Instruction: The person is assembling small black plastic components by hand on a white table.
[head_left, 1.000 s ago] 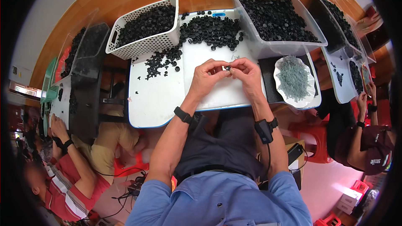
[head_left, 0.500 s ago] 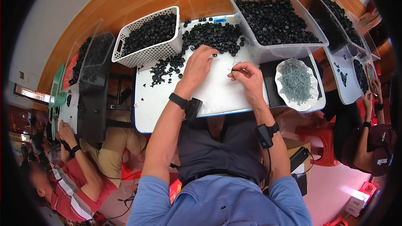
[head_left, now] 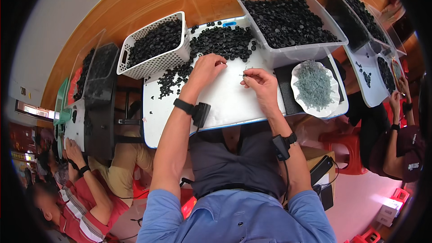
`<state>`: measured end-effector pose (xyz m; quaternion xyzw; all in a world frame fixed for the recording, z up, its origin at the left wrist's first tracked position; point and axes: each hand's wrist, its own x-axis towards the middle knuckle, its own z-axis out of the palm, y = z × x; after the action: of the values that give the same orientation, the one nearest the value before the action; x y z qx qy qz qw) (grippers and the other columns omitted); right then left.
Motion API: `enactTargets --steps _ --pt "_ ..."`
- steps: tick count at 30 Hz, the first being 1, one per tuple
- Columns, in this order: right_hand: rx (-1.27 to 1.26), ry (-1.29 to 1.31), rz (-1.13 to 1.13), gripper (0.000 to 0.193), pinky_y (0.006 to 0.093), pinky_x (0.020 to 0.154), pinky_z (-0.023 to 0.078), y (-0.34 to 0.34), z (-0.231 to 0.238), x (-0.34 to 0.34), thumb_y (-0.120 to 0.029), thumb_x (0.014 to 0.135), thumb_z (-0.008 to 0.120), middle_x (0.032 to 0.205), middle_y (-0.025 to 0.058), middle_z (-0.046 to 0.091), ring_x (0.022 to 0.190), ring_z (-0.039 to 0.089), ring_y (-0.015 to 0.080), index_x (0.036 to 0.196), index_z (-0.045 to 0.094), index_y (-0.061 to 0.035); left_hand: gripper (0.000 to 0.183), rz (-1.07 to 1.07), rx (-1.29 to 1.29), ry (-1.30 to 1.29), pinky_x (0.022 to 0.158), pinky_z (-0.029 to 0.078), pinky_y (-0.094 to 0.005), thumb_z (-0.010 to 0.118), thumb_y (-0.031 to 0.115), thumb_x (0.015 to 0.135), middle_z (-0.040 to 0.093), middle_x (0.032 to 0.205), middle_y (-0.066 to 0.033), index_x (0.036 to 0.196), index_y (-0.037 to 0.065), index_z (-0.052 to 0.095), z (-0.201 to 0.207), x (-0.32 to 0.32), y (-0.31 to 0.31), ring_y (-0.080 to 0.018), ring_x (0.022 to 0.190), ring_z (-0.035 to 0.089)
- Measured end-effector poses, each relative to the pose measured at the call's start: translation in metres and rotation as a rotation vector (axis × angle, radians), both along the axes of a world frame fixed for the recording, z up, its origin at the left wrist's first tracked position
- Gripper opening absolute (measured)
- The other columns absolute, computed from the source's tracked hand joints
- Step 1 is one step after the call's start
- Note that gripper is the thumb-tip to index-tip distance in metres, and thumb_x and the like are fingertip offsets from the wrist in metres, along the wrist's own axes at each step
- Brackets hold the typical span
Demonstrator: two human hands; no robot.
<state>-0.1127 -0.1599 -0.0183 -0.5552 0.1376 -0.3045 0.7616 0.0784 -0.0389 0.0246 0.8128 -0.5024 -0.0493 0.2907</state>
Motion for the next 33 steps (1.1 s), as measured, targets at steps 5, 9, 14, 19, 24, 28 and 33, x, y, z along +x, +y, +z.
enactTargets --steps 5,9,14,19,24,28,33 --pt "-0.058 0.081 -0.008 0.017 0.025 0.07 0.055 0.005 0.006 -0.001 -0.002 0.092 0.071 0.092 0.0063 0.073 0.079 0.072 0.0123 0.108 0.072 0.004 0.024 0.069 -0.004 0.087 0.075 0.054 -0.0384 0.076 0.015 0.087 0.069 0.09 -0.0127 0.108 0.004 0.078 -0.009 -0.013 0.017 -0.0261 0.08 0.067" --pt "-0.08 0.105 -0.01 0.017 0.0243 0.07 0.054 0.005 0.005 0.0 -0.002 0.091 0.071 0.091 0.0055 0.073 0.077 0.07 0.011 0.107 0.072 0.0037 0.026 0.042 -0.028 0.133 0.074 0.053 -0.0358 0.076 0.013 0.087 0.067 0.086 -0.01 0.111 0.006 0.078 -0.01 -0.014 0.022 -0.0215 0.076 0.064" --pt "-0.116 0.126 -0.017 0.017 0.0232 0.069 0.053 0.006 0.006 0.0 -0.002 0.09 0.072 0.092 0.005 0.073 0.076 0.069 0.0102 0.106 0.074 0.003 0.027 0.03 -0.069 0.1 0.074 0.054 -0.0335 0.077 0.014 0.088 0.07 0.091 -0.0108 0.114 0.007 0.077 -0.013 -0.014 0.021 -0.0205 0.078 0.067" --pt "-0.141 0.102 -0.08 0.016 0.0231 0.068 0.052 0.008 0.005 -0.001 -0.001 0.09 0.073 0.095 0.005 0.071 0.077 0.069 0.0099 0.105 0.076 0.0028 0.026 0.113 -0.211 0.365 0.074 0.056 -0.0295 0.078 0.016 0.09 0.076 0.093 -0.0095 0.113 0.005 0.077 -0.009 -0.055 0.024 -0.0159 0.081 0.071" --pt "-0.281 0.097 -0.125 0.015 0.0236 0.067 0.051 0.015 0.004 0.0 -0.001 0.088 0.073 0.095 0.0054 0.071 0.075 0.067 0.0099 0.103 0.078 0.0004 0.027 0.149 -0.324 0.458 0.07 0.055 -0.0269 0.083 0.013 0.084 0.074 0.083 -0.0064 0.109 0.002 0.077 -0.031 -0.081 0.027 -0.0114 0.073 0.067" --pt "-0.446 0.139 -0.156 0.017 0.0244 0.066 0.052 0.017 0.006 -0.001 -0.001 0.086 0.073 0.093 0.007 0.071 0.072 0.066 0.0111 0.103 0.079 -0.0022 0.026 0.188 -0.344 0.485 0.069 0.055 -0.0273 0.083 0.012 0.084 0.074 0.085 -0.0062 0.108 0.002 0.078 -0.027 -0.086 0.027 -0.0119 0.072 0.066" --pt "-0.526 0.161 -0.149 0.018 0.0256 0.064 0.053 0.019 0.008 0.0 -0.001 0.085 0.072 0.093 0.0082 0.072 0.071 0.066 0.0122 0.102 0.079 -0.0027 0.027 0.178 -0.356 0.469 0.068 0.054 -0.0276 0.083 0.013 0.084 0.072 0.085 -0.0064 0.108 0.002 0.078 -0.028 -0.085 0.029 -0.0124 0.072 0.065"
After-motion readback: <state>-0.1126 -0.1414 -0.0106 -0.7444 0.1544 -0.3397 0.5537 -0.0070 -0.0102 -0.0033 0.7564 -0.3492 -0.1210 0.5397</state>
